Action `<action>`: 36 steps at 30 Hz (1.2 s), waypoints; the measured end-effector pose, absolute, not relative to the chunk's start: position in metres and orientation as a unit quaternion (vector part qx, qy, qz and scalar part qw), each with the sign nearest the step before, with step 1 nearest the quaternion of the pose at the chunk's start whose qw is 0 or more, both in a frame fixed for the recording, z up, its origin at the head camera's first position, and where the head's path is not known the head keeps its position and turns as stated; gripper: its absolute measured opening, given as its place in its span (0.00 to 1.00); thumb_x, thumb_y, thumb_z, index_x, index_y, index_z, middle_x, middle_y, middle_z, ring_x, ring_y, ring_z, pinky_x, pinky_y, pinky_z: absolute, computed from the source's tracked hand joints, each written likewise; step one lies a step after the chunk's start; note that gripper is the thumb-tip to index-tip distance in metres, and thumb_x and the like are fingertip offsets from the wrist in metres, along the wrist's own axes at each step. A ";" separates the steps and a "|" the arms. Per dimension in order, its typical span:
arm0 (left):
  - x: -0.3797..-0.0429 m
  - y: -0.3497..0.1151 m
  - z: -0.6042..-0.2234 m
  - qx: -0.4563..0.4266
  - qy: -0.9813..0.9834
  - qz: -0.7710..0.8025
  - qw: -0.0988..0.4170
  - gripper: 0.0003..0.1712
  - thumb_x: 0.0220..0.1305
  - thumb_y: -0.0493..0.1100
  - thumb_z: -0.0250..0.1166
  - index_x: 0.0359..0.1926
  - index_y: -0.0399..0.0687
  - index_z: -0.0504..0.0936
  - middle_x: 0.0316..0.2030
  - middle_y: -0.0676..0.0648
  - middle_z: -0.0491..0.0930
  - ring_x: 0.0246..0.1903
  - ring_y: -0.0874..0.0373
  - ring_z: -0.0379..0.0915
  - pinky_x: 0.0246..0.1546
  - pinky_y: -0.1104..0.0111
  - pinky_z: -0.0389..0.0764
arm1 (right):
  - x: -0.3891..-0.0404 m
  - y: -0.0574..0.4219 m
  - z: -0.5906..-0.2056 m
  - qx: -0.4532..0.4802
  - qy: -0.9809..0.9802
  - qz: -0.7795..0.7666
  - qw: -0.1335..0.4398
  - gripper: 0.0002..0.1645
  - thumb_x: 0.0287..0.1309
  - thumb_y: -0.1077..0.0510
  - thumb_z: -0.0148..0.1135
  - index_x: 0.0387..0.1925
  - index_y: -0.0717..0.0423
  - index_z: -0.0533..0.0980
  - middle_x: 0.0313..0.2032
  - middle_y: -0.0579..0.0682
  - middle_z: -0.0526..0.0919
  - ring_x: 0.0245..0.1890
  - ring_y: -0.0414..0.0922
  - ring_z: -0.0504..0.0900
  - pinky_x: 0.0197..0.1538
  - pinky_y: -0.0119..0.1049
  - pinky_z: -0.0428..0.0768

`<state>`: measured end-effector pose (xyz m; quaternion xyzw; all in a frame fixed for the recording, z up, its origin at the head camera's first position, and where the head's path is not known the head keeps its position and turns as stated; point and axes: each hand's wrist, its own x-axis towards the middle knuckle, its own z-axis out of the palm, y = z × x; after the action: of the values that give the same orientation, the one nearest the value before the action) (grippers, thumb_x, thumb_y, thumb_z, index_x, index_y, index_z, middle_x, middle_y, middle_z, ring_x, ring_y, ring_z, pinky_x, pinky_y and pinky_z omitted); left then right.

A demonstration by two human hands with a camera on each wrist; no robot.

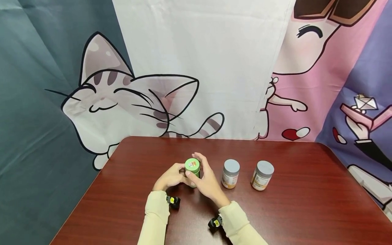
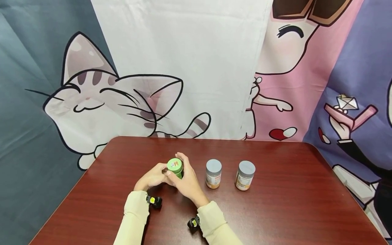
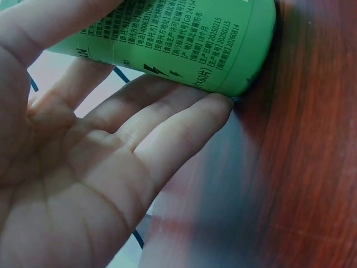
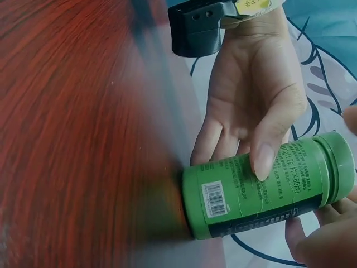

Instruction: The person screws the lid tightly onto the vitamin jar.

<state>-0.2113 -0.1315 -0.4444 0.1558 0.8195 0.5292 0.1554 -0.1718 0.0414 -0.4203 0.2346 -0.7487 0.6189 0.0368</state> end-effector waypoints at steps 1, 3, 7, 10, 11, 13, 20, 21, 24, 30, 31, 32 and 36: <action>-0.211 -0.131 -0.444 0.156 0.819 0.530 0.155 0.21 0.39 0.42 0.76 0.40 0.50 0.83 0.33 0.51 0.82 0.34 0.57 0.75 0.41 0.66 0.74 | -0.175 0.041 -0.424 0.236 -0.742 0.627 0.034 0.37 0.57 0.56 0.61 0.65 0.44 0.56 0.62 0.44 0.64 0.62 0.44 0.64 0.60 0.49 0.62; -0.211 -0.131 -0.444 0.153 0.818 0.532 0.159 0.22 0.39 0.41 0.76 0.40 0.50 0.83 0.33 0.50 0.82 0.34 0.57 0.75 0.42 0.65 0.74 | -0.181 0.042 -0.434 0.242 -0.733 0.635 0.036 0.35 0.57 0.55 0.61 0.64 0.42 0.58 0.61 0.42 0.66 0.61 0.42 0.65 0.59 0.49 0.64; -0.213 -0.133 -0.450 0.152 0.820 0.527 0.160 0.22 0.37 0.44 0.77 0.40 0.53 0.83 0.34 0.51 0.83 0.35 0.57 0.76 0.43 0.65 0.74 | -0.184 0.041 -0.439 0.232 -0.736 0.634 0.039 0.31 0.57 0.55 0.61 0.61 0.43 0.62 0.57 0.43 0.70 0.55 0.42 0.70 0.53 0.48 0.69; -0.214 -0.134 -0.450 0.155 0.821 0.526 0.159 0.22 0.38 0.44 0.76 0.39 0.52 0.82 0.33 0.51 0.83 0.34 0.57 0.76 0.42 0.65 0.74 | -0.183 0.040 -0.438 0.216 -0.750 0.622 0.057 0.31 0.55 0.53 0.63 0.59 0.44 0.64 0.56 0.46 0.71 0.52 0.42 0.73 0.51 0.48 0.69; -0.214 -0.134 -0.450 0.153 0.822 0.525 0.158 0.22 0.38 0.44 0.76 0.39 0.52 0.83 0.33 0.51 0.83 0.34 0.57 0.76 0.42 0.65 0.74 | -0.182 0.039 -0.439 0.211 -0.754 0.619 0.065 0.31 0.54 0.53 0.64 0.59 0.44 0.64 0.56 0.46 0.71 0.52 0.43 0.73 0.51 0.49 0.69; -0.214 -0.133 -0.450 0.150 0.822 0.527 0.156 0.22 0.38 0.42 0.76 0.39 0.52 0.83 0.33 0.52 0.83 0.34 0.58 0.76 0.41 0.66 0.74 | -0.182 0.038 -0.439 0.200 -0.758 0.615 0.082 0.32 0.53 0.52 0.65 0.58 0.44 0.62 0.56 0.46 0.71 0.52 0.43 0.73 0.51 0.50 0.69; -0.209 -0.131 -0.441 0.157 0.816 0.535 0.153 0.20 0.41 0.35 0.73 0.40 0.47 0.83 0.33 0.51 0.83 0.33 0.60 0.76 0.39 0.67 0.76 | -0.177 0.031 -0.438 0.162 -0.776 0.597 0.125 0.37 0.49 0.49 0.68 0.58 0.43 0.60 0.53 0.41 0.73 0.54 0.39 0.71 0.48 0.48 0.72; -0.207 -0.130 -0.437 0.159 0.816 0.535 0.153 0.20 0.41 0.35 0.72 0.40 0.47 0.82 0.33 0.51 0.83 0.32 0.60 0.76 0.39 0.67 0.76 | -0.177 0.031 -0.437 0.160 -0.778 0.593 0.130 0.37 0.49 0.50 0.68 0.58 0.43 0.59 0.53 0.41 0.73 0.53 0.39 0.71 0.47 0.47 0.72; -0.202 -0.129 -0.426 0.160 0.815 0.534 0.159 0.19 0.42 0.34 0.71 0.41 0.47 0.83 0.33 0.51 0.83 0.32 0.60 0.76 0.39 0.67 0.76 | -0.177 0.030 -0.438 0.160 -0.782 0.586 0.137 0.38 0.49 0.49 0.68 0.59 0.45 0.58 0.53 0.43 0.73 0.54 0.40 0.71 0.47 0.46 0.73; -0.197 -0.129 -0.417 0.168 0.825 0.518 0.150 0.17 0.45 0.38 0.70 0.41 0.48 0.82 0.34 0.52 0.82 0.35 0.60 0.74 0.41 0.66 0.74 | -0.179 0.033 -0.440 0.171 -0.784 0.586 0.117 0.49 0.45 0.41 0.68 0.65 0.38 0.51 0.59 0.38 0.68 0.60 0.41 0.66 0.56 0.52 0.67; -0.196 -0.130 -0.417 0.169 0.826 0.517 0.147 0.17 0.45 0.39 0.71 0.41 0.48 0.82 0.34 0.52 0.82 0.35 0.59 0.74 0.41 0.66 0.74 | -0.179 0.034 -0.440 0.174 -0.785 0.585 0.110 0.51 0.45 0.40 0.68 0.66 0.37 0.50 0.60 0.37 0.66 0.62 0.40 0.63 0.57 0.53 0.64; -0.196 -0.130 -0.416 0.168 0.825 0.518 0.148 0.17 0.45 0.39 0.71 0.41 0.48 0.82 0.34 0.52 0.82 0.34 0.59 0.74 0.41 0.66 0.74 | -0.180 0.035 -0.440 0.178 -0.786 0.583 0.104 0.51 0.45 0.39 0.67 0.66 0.35 0.48 0.61 0.35 0.64 0.63 0.39 0.61 0.59 0.54 0.63; -0.197 -0.130 -0.417 0.163 0.820 0.527 0.152 0.19 0.43 0.40 0.73 0.40 0.48 0.82 0.33 0.51 0.82 0.33 0.59 0.75 0.41 0.66 0.75 | -0.181 0.038 -0.438 0.217 -0.770 0.594 0.082 0.50 0.50 0.44 0.66 0.67 0.37 0.47 0.64 0.38 0.62 0.65 0.42 0.59 0.60 0.55 0.61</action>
<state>-0.1966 -0.1298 -0.4171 0.1632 0.8203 0.5266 0.1521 -0.1813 0.0384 -0.4381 0.2170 -0.7699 0.5945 0.0822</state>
